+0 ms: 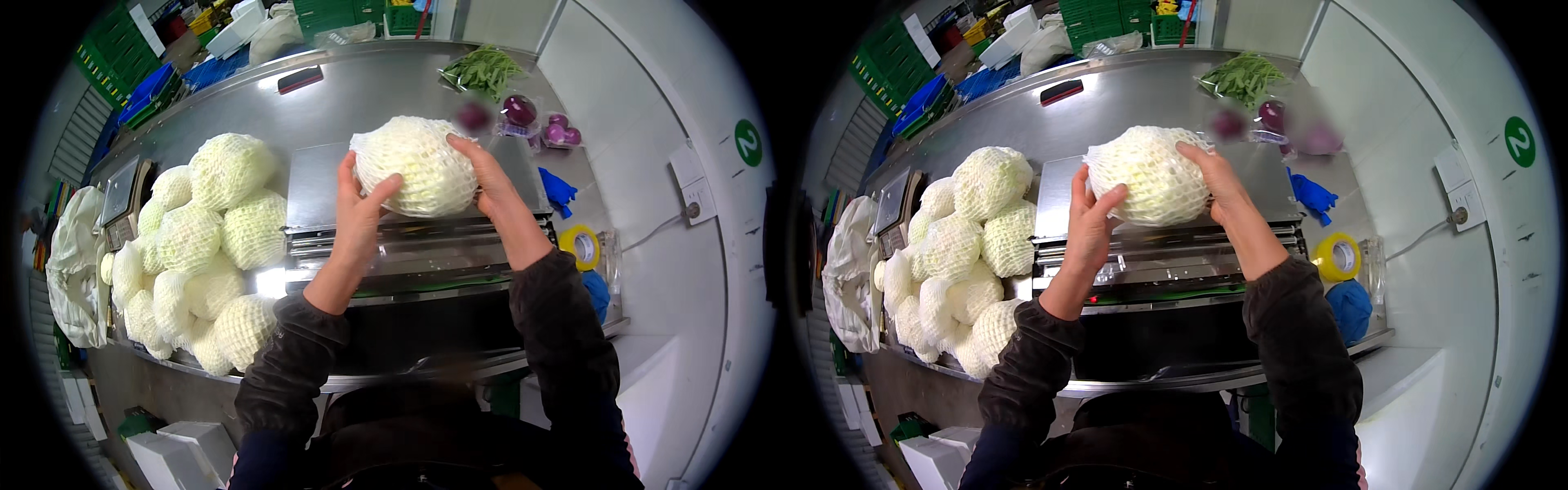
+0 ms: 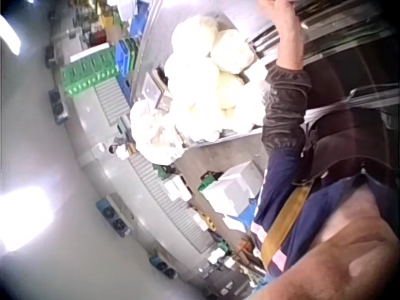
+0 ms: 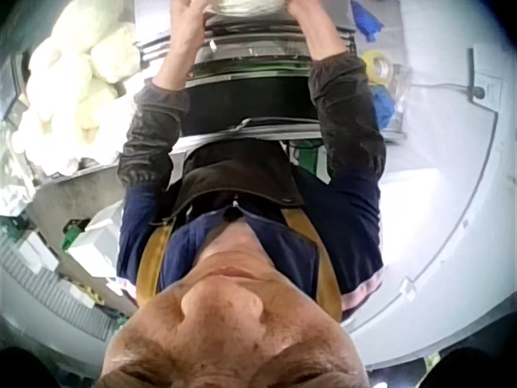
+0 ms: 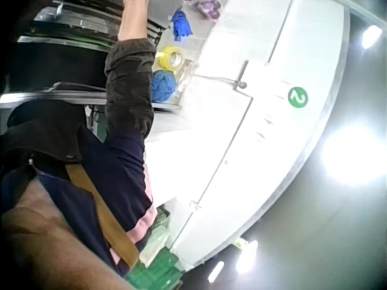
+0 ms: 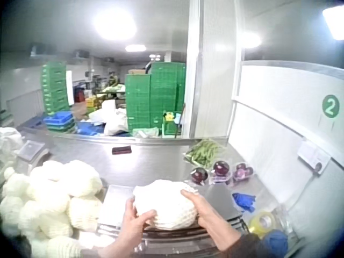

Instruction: The person wraps cabbages in plastic film using a heat-sealer and places them into a white bin, then applies product labels to the finished packages.

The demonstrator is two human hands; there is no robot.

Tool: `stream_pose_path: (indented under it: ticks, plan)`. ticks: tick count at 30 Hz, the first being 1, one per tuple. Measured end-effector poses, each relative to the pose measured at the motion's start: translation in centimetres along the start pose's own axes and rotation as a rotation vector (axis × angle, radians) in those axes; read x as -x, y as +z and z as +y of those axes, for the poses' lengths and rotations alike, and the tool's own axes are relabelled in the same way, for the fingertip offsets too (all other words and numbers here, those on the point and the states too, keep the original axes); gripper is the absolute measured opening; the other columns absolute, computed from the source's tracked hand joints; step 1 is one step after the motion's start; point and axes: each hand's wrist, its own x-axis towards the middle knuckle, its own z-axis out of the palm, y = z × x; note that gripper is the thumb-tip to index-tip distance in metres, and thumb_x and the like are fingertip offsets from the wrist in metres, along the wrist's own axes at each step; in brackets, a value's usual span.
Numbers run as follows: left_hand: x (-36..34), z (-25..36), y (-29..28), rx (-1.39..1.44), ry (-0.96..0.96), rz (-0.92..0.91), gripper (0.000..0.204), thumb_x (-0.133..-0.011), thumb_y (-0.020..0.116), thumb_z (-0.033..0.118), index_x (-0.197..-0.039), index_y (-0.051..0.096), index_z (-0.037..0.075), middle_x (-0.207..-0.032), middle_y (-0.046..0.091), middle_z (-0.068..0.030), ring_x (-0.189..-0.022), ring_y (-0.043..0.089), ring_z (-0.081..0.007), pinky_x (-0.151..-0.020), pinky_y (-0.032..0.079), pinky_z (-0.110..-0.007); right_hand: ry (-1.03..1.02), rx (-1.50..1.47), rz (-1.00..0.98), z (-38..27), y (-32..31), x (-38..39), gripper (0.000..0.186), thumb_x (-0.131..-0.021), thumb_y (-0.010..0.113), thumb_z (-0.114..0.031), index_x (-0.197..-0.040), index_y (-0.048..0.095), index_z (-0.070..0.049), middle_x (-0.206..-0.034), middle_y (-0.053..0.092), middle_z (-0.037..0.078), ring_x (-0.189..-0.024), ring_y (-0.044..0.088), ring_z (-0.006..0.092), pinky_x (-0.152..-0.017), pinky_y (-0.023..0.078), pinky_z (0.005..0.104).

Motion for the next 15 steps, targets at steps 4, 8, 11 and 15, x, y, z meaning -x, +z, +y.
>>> stream_pose_path:
  ticks: [4, 8, 11, 15]
  plan:
    - [0.0, -2.5, 0.1, -0.381, -0.047, -0.094, 0.077, -0.083, 0.070, 0.019, -0.141, 0.024, -0.004, -0.134, 0.046, -0.0185, -0.120, 0.050, -0.0253, -0.103, 0.038, -0.033, -0.104, 0.265, 0.020, 0.9, -3.9, -0.7, 0.064, -0.085, 0.066, -0.033, -0.131, 0.042, 0.004, -0.123, 0.056, 0.020, -0.110, 0.059, 0.0248, -0.090, 0.049, 0.0355]
    - [-0.4, -0.9, -5.3, -0.712, 0.070, -0.106, 0.059, -0.081, 0.073, 0.023, -0.131, 0.049, 0.003, -0.127, 0.054, -0.0193, -0.116, 0.053, -0.0286, -0.100, 0.040, -0.036, -0.299, 0.656, 0.105, 1.2, -5.2, 1.1, 0.069, -0.086, 0.067, -0.035, -0.134, 0.040, 0.006, -0.131, 0.050, 0.019, -0.109, 0.058, 0.0213, -0.092, 0.047, 0.0324]
    - [2.8, 5.2, -9.8, -1.240, 0.260, -0.308, 0.050, -0.078, 0.073, 0.019, -0.125, 0.058, 0.011, -0.130, 0.053, -0.0113, -0.117, 0.049, -0.0315, -0.099, 0.040, -0.041, -0.431, 0.764, -0.056, -1.4, -7.6, 6.4, 0.056, -0.088, 0.065, -0.029, -0.133, 0.046, -0.001, -0.137, 0.047, 0.014, -0.101, 0.061, 0.0166, -0.086, 0.050, 0.0299]
    - [4.5, 6.9, -11.1, -1.961, 0.730, -0.754, 0.053, -0.073, 0.072, 0.026, -0.123, 0.058, 0.022, -0.132, 0.051, -0.0045, -0.117, 0.048, -0.0268, -0.101, 0.038, -0.044, -0.693, 1.791, -0.303, -5.3, -15.0, 12.8, 0.052, -0.079, 0.067, -0.014, -0.129, 0.054, -0.021, -0.139, 0.047, 0.002, -0.085, 0.065, 0.0152, -0.065, 0.054, 0.0284]
